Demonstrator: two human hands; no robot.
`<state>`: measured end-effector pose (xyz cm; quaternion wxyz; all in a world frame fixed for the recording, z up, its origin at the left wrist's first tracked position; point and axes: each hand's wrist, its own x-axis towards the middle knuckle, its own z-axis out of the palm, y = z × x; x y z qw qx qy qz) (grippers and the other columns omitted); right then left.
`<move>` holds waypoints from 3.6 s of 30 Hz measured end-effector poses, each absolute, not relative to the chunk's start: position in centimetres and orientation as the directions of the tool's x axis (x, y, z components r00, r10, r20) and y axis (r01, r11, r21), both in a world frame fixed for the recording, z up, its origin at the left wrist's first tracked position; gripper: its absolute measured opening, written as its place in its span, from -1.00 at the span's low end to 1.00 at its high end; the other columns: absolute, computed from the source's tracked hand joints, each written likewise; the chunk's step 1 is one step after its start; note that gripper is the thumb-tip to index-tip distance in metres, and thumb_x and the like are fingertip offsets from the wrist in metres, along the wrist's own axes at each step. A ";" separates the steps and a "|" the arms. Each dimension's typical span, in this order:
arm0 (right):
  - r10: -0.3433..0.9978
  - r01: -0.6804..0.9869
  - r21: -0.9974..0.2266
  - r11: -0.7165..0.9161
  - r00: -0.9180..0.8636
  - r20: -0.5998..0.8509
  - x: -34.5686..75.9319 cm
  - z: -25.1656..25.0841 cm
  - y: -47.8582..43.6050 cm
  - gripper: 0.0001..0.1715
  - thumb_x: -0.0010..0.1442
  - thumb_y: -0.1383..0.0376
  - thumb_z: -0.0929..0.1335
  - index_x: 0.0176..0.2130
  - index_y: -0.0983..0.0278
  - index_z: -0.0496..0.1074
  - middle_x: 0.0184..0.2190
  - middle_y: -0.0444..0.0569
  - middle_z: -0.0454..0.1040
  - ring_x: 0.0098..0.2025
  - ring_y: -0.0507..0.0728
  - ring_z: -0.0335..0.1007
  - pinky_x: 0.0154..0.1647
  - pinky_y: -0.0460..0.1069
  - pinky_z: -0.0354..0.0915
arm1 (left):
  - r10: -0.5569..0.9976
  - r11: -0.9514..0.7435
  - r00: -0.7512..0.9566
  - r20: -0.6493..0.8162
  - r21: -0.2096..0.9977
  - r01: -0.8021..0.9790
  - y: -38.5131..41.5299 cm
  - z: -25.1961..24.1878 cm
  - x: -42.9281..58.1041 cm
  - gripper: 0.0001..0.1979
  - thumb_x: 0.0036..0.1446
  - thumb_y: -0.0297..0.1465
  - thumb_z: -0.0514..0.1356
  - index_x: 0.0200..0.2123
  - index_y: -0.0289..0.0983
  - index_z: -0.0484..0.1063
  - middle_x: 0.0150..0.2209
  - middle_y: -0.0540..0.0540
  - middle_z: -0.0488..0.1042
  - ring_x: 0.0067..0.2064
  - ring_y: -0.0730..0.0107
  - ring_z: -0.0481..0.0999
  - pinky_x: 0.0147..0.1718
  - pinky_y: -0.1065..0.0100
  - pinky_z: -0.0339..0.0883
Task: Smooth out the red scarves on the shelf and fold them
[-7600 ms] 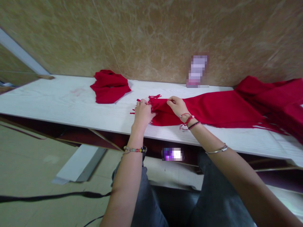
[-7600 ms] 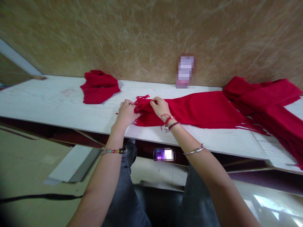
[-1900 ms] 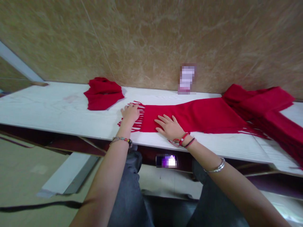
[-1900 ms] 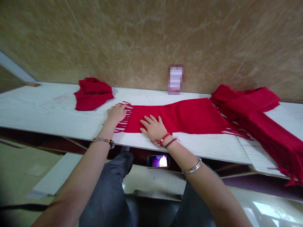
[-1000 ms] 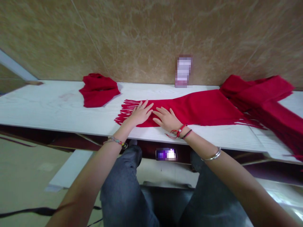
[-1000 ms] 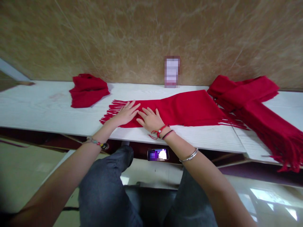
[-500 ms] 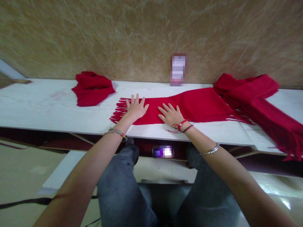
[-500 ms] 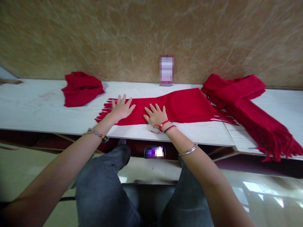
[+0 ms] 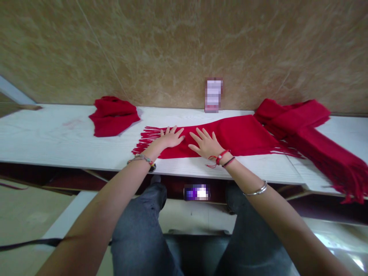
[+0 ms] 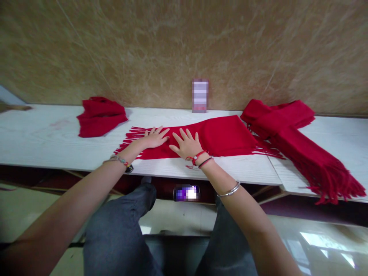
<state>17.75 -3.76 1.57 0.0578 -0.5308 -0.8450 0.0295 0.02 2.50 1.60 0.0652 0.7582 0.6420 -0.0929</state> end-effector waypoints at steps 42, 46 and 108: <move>0.951 0.947 -0.091 0.309 -0.308 0.027 18.7 0.3 -0.5 -0.36 0.29 0.18 0.10 0.25 0.47 0.01 0.28 0.31 -0.08 0.29 0.33 -0.17 0.21 0.20 -0.10 | 0.941 -0.339 0.339 0.016 0.023 0.940 0.7 -0.1 1.0 -0.47 0.27 -0.15 -0.22 0.27 -0.12 -0.06 0.32 -0.05 -0.11 0.30 0.04 -0.12 0.20 -0.01 -0.16; 0.951 0.946 -0.118 0.301 -0.288 0.113 19.0 0.3 -0.6 -0.40 0.26 0.26 0.13 0.19 0.58 0.10 0.21 0.37 0.07 0.26 0.33 -0.07 0.19 0.18 -0.03 | 0.939 -0.342 0.343 -0.007 0.032 0.939 0.6 0.1 1.0 -0.46 0.27 -0.15 -0.23 0.28 -0.13 -0.07 0.32 -0.07 -0.13 0.30 0.00 -0.14 0.19 -0.03 -0.18; 0.594 0.632 0.161 0.758 -0.770 0.232 8.2 1.3 -6.2 -0.72 0.25 0.46 0.15 -0.29 0.37 0.40 -0.35 0.08 0.41 -0.26 0.15 0.30 -0.33 0.01 0.14 | 0.875 -0.353 0.476 -0.082 0.563 0.747 9.9 2.5 -8.8 -0.73 -0.14 -0.29 0.12 -0.38 -0.35 0.44 -0.39 -0.07 0.49 -0.38 0.40 0.40 -0.35 0.40 0.26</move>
